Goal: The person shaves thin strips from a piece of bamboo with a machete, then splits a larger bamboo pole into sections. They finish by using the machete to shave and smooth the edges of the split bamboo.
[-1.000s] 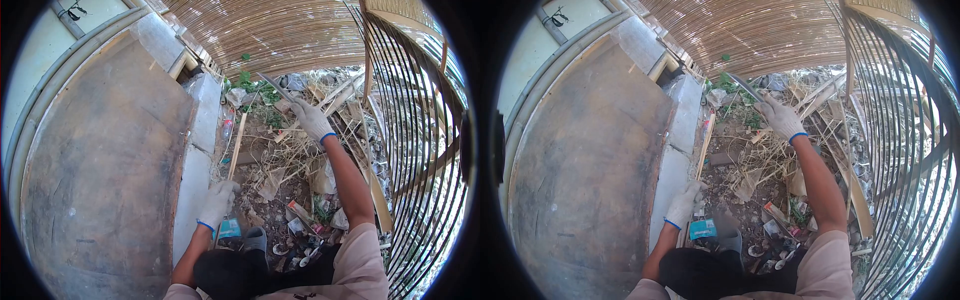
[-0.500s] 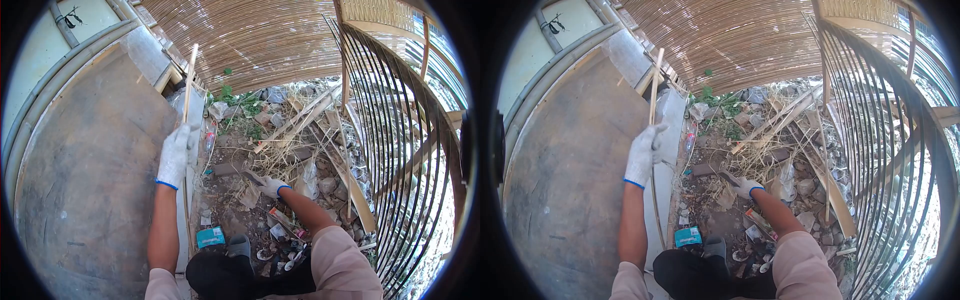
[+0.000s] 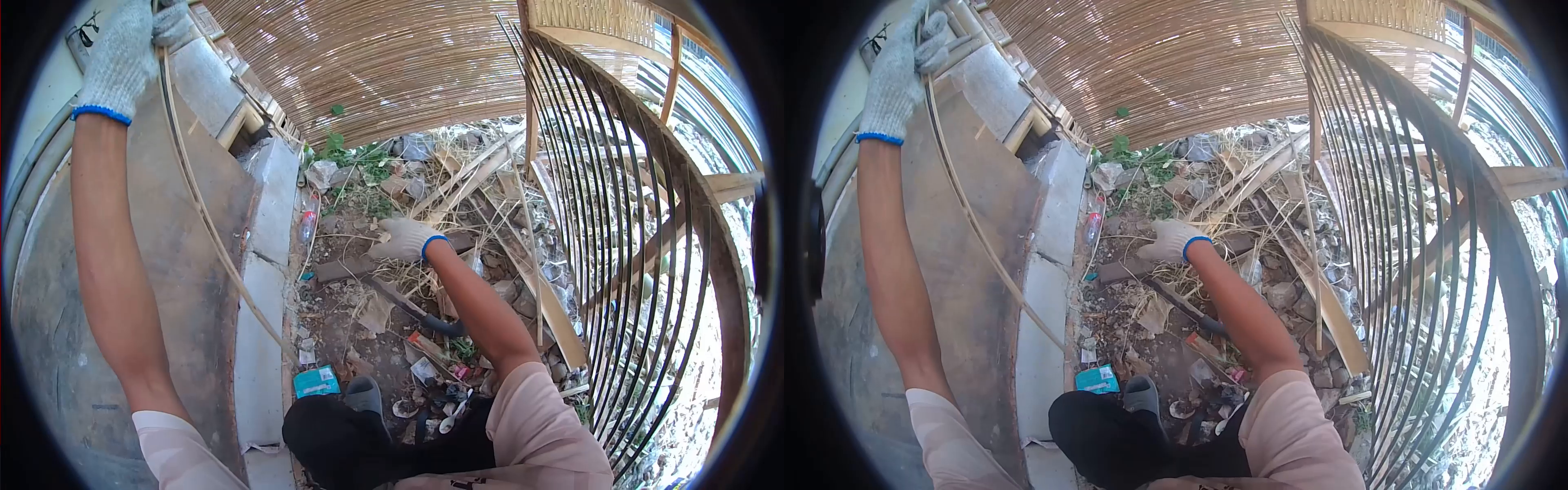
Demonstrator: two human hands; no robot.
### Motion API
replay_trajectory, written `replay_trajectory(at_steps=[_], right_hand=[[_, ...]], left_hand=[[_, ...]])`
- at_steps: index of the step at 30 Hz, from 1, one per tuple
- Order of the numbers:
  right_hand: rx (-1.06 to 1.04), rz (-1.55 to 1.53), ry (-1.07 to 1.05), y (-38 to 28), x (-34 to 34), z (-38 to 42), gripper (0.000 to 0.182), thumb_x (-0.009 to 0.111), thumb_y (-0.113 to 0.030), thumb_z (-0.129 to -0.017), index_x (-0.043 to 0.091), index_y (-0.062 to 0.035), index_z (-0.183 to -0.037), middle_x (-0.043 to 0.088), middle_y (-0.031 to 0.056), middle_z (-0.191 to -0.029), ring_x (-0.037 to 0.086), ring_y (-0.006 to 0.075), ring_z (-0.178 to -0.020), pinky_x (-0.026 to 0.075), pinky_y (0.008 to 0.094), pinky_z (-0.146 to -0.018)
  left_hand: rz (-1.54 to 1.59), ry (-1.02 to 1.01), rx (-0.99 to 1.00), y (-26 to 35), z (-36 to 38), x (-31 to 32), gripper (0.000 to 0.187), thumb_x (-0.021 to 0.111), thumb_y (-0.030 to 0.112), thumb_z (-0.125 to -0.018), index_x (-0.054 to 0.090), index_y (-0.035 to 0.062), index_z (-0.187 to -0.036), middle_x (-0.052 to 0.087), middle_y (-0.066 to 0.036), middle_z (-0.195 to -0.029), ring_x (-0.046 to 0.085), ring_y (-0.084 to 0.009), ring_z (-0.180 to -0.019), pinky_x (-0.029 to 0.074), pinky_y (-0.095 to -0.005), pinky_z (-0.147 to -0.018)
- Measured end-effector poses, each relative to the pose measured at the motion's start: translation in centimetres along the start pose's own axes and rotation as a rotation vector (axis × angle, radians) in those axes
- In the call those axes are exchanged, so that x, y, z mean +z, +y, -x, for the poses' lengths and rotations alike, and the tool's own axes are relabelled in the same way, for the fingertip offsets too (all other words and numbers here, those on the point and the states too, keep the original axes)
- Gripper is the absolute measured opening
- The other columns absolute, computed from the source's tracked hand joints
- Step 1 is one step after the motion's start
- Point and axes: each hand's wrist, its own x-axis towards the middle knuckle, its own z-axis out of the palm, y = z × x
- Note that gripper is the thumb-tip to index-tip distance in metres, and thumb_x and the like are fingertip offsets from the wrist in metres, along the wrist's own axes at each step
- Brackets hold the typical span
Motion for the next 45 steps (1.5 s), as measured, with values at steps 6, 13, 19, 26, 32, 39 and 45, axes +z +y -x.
replay_trajectory(at_steps=[6, 13, 19, 26, 32, 39, 45], right_hand=[[-0.223, -0.554, -0.143, -4.0, -11.9, 5.3, 0.073, 0.05, -0.056, -0.104, 0.05, 0.0004, -0.151, 0.059, 0.0191, -0.147, 0.061, 0.0295, -0.129, 0.047, 0.0394, -0.11], [0.146, -0.501, 0.007, 0.0, -11.4, 18.9, 0.063, 0.065, -0.038, -0.101, 0.05, 0.0005, -0.149, 0.067, 0.0205, -0.134, 0.066, 0.0286, -0.124, 0.049, 0.038, -0.107], [0.551, -0.35, 0.547, 3.2, -3.6, 33.6, 0.031, 0.066, -0.019, -0.1, 0.067, -0.0013, -0.125, 0.075, 0.013, -0.104, 0.072, 0.0173, -0.093, 0.056, 0.0342, -0.084], [0.698, -0.399, 0.468, 4.8, 2.2, 41.4, 0.017, 0.065, -0.015, -0.099, 0.073, -0.0001, -0.103, 0.069, 0.0053, -0.084, 0.064, 0.0131, -0.078, 0.051, 0.0304, -0.073], [1.008, -0.454, 0.272, -0.5, 1.9, 38.7, 0.03, 0.063, -0.025, -0.101, 0.074, 0.001, -0.11, 0.071, 0.0043, -0.083, 0.063, 0.012, -0.077, 0.051, 0.0294, -0.072], [1.121, -0.527, 0.319, -2.5, 3.0, 35.7, 0.033, 0.059, -0.03, -0.107, 0.071, -0.0003, -0.098, 0.062, 0.0004, -0.074, 0.056, 0.0097, -0.07, 0.044, 0.0287, -0.066], [0.915, -0.432, 0.563, 5.1, 4.2, 35.8, 0.032, 0.057, -0.03, -0.109, 0.069, -0.003, -0.096, 0.057, -0.0039, -0.072, 0.047, 0.0053, -0.061, 0.038, 0.0245, -0.055]], left_hand=[[0.21, -0.003, 0.265, -5.0, -11.7, -6.2, 0.033, 0.051, 0.037, -0.109, 0.064, 0.0065, -0.111, 0.042, 0.008, -0.065, 0.034, -0.0037, -0.044, 0.027, -0.0218, -0.039], [0.654, 0.329, -0.059, -16.1, -10.6, -5.1, 0.03, 0.047, 0.03, -0.111, 0.062, 0.0039, -0.106, 0.037, 0.004, -0.067, 0.03, -0.0091, -0.048, 0.026, -0.0256, -0.043], [0.924, 0.737, -0.513, -29.5, -1.1, 4.0, 0.016, 0.06, 0.023, -0.103, 0.056, 0.0085, -0.098, 0.047, -0.001, -0.069, 0.045, -0.0137, -0.05, 0.038, -0.0303, -0.044], [1.369, 0.403, -0.691, -38.0, 6.6, 11.4, 0.016, 0.056, 0.022, -0.109, 0.056, 0.0067, -0.104, 0.056, -0.004, -0.086, 0.057, -0.0147, -0.067, 0.053, -0.0299, -0.053], [1.193, 0.255, -0.634, -41.6, 8.2, 12.8, 0.023, 0.058, 0.027, -0.109, 0.058, 0.0037, -0.112, 0.056, -0.005, -0.089, 0.056, -0.0143, -0.07, 0.055, -0.03, -0.058], [1.094, 0.193, -0.688, -44.3, 11.0, 13.0, 0.033, 0.053, 0.029, -0.11, 0.058, 0.0019, -0.127, 0.068, -0.012, -0.115, 0.069, -0.024, -0.101, 0.061, -0.0364, -0.085], [1.018, -0.049, -0.958, -46.9, 21.2, 16.6, 0.048, 0.054, 0.04, -0.107, 0.057, 0.0061, -0.141, 0.067, -0.008, -0.129, 0.065, -0.0231, -0.117, 0.052, -0.0388, -0.102]])
